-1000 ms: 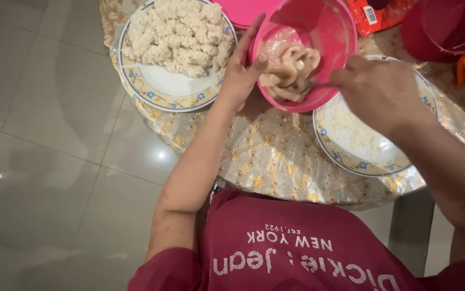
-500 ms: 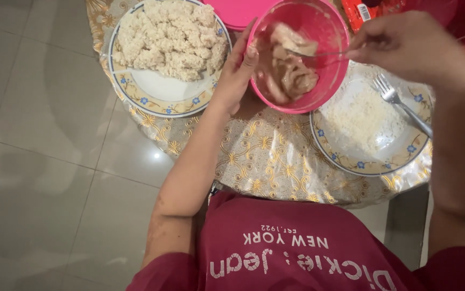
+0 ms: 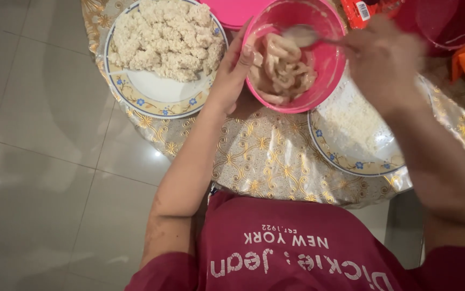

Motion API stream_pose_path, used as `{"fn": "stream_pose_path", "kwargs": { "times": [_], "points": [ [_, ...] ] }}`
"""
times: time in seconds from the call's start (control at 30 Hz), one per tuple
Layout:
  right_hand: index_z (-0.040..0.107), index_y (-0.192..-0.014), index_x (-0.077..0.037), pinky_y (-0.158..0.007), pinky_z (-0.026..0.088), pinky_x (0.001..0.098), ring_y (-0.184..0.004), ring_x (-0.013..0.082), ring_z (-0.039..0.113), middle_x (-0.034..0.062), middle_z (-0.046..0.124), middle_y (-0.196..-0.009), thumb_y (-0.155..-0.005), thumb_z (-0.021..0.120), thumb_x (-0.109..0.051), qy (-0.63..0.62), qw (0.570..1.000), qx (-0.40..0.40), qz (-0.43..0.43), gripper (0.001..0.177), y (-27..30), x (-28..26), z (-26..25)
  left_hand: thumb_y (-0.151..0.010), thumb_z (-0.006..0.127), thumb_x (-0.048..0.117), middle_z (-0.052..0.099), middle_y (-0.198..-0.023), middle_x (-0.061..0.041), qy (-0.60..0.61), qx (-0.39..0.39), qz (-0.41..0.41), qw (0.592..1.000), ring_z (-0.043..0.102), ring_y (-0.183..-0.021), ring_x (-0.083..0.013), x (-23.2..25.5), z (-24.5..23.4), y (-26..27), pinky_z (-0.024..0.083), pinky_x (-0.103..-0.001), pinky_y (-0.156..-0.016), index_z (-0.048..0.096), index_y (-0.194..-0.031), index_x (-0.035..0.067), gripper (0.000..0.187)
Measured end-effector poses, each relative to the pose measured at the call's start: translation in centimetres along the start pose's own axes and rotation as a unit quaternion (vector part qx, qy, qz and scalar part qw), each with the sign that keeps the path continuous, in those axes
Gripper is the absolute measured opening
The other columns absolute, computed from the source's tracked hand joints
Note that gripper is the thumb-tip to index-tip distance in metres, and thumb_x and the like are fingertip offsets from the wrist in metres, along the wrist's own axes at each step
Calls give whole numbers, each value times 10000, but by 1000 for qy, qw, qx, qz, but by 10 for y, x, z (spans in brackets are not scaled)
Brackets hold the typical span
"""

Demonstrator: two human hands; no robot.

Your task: Bread pieces of food by dipping them in batter and then dredging them in breadcrumbs.

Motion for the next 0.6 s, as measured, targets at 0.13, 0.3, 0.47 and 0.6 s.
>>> {"fn": "stream_pose_path", "kwargs": {
  "times": [0.13, 0.3, 0.47, 0.6],
  "points": [
    [793, -978, -136, -698, 525, 336, -740, 160, 661, -1, 686, -880, -983, 819, -177, -258, 965, 4, -38, 49, 11, -15, 27, -1017, 594, 628, 357, -1717, -114, -12, -2, 8, 1000, 315, -1603, -272, 3, 3, 4, 263, -419, -1321, 341, -1656, 154, 835],
    [819, -1075, -155, -639, 500, 341, -731, 163, 643, 24, 685, -891, -995, 858, -240, -326, 942, -77, -18, 123, 11, 6, 0, -1012, 602, 630, 343, -1721, -103, -6, -11, 29, 1000, 327, -1600, -270, 15, 8, 6, 306, -427, -1321, 324, -1663, 177, 840],
    [802, -942, -146, -628, 509, 340, -746, 182, 664, -8, 717, -888, -896, 785, -212, -259, 955, -66, -131, 82, 4, -14, -6, -999, 590, 675, 375, -1717, -120, -32, 3, 33, 999, 347, -1606, -280, 19, 8, 6, 306, -424, -1333, 325, -1668, 206, 858],
    [837, -903, -160, -466, 430, 341, -557, 157, 604, -14, 715, -816, -908, 792, -135, -189, 973, -32, -127, 51, -23, -13, -36, -983, 604, 680, 385, -1709, -119, -42, 4, 36, 998, 364, -1598, -281, 24, 8, 9, 321, -425, -1327, 338, -1664, 204, 873]
  ]
}}
Point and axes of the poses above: each hand's wrist, its own y-axis away from the middle knuckle, its own z-axis out of the palm, x = y × z, the point moved 8 cm from there along -y, towards the middle knuckle
